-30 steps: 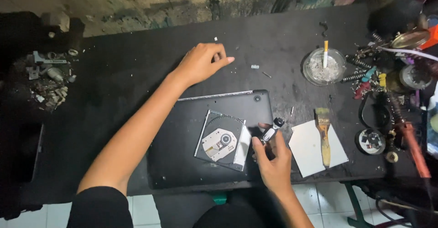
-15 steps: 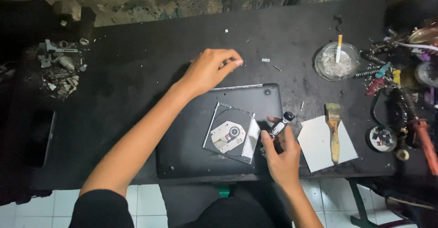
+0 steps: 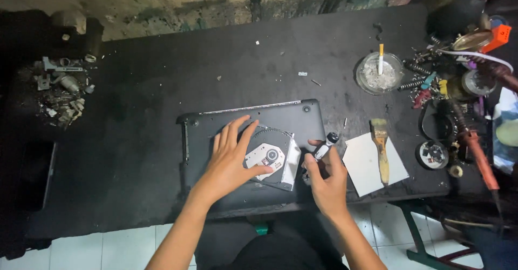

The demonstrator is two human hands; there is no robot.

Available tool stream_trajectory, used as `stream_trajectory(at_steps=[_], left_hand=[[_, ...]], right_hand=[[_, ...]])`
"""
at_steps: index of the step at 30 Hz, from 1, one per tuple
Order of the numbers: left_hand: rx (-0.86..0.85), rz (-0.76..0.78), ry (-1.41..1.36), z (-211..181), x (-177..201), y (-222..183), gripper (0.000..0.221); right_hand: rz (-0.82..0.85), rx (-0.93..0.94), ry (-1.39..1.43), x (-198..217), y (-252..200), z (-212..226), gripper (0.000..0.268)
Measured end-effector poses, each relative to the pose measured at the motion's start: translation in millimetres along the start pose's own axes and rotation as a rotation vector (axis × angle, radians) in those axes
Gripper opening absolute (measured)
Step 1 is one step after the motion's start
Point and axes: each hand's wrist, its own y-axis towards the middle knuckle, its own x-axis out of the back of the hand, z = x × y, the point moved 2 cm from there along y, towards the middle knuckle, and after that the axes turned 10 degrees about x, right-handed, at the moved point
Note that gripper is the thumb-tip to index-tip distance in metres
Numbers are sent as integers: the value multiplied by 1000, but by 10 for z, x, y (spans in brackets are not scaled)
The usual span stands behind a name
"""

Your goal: Removing a component and a small panel from a laptop for repair or cleaning

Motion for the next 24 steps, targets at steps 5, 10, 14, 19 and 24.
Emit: stream_trajectory(at_steps=[5, 10, 14, 19, 24], left_hand=[[57, -34, -94, -13, -6, 23, 115], [59, -138, -86, 64, -168, 52, 107], [9, -219, -168, 109, -183, 45, 108], [179, -288, -379, 248, -330, -12, 118], [177, -320, -483, 225, -311, 2, 110]], right_hand=[[-79, -47, 72, 76, -19, 123, 35], [-135, -124, 55, 418, 42, 345, 72], [29, 4, -389, 723, 242, 150, 55], [251, -30, -756, 666, 431, 133, 50], [273, -9, -794, 534, 477, 292, 48]])
